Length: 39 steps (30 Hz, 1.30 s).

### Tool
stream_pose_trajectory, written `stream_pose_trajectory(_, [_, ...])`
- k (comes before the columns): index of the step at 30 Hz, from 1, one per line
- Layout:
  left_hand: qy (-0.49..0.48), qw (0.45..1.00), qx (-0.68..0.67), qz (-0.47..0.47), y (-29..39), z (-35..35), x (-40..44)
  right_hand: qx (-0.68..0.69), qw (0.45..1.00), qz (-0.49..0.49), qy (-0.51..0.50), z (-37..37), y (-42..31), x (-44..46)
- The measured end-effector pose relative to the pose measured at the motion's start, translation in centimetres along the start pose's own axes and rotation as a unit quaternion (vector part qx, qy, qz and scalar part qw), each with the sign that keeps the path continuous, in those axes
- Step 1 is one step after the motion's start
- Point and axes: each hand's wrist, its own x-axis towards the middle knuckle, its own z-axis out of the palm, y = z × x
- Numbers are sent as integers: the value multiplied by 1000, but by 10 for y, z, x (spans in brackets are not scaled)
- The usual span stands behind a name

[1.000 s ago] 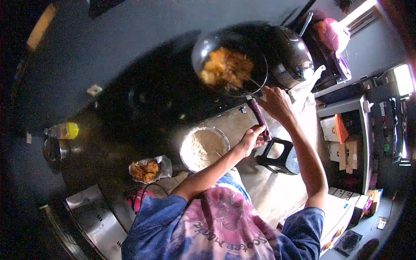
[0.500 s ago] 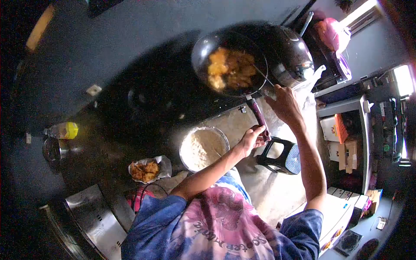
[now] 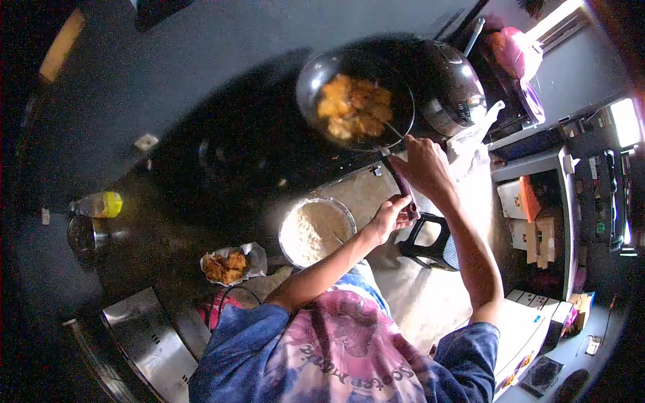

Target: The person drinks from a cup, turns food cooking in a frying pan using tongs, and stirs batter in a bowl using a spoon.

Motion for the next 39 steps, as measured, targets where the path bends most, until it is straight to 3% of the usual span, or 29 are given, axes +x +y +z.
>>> stream_pose_trajectory(4, [-7, 1000, -6, 1, 2, 0, -3, -25, 999, -17, -9, 6, 5, -1])
stream_pose_trajectory(9, [-1, 1000, -1, 3, 3, -1, -8, 74, 997, -32, -5, -2, 16, -1])
stream_pose_trajectory(12, [7, 1000, 10, 12, 4, -4, -11, 20, 999, -38, -20, 11, 33, 6])
stream_pose_trajectory(20, [40, 998, 14, 46, 5, -4, -12, 77, 995, -36, 59, -2, 62, 27])
stream_pose_trajectory(24, [74, 994, 18, 83, 2, 6, -10, 66, 997, -18, 26, -12, 86, 58])
stream_pose_trajectory(25, [80, 993, 17, 91, -1, 7, -8, 87, 995, 9, -41, -14, 91, 66])
stream_pose_trajectory(28, [102, 989, 8, 109, -11, 10, -6, 126, 987, -60, -80, 7, 111, 87])
stream_pose_trajectory(29, [118, 986, -13, 115, -16, 12, -6, 187, 976, -32, -111, 13, 118, 87])
stream_pose_trajectory(39, [238, 945, -84, 207, -59, 36, -29, 282, 932, -177, -143, 32, 163, 106])
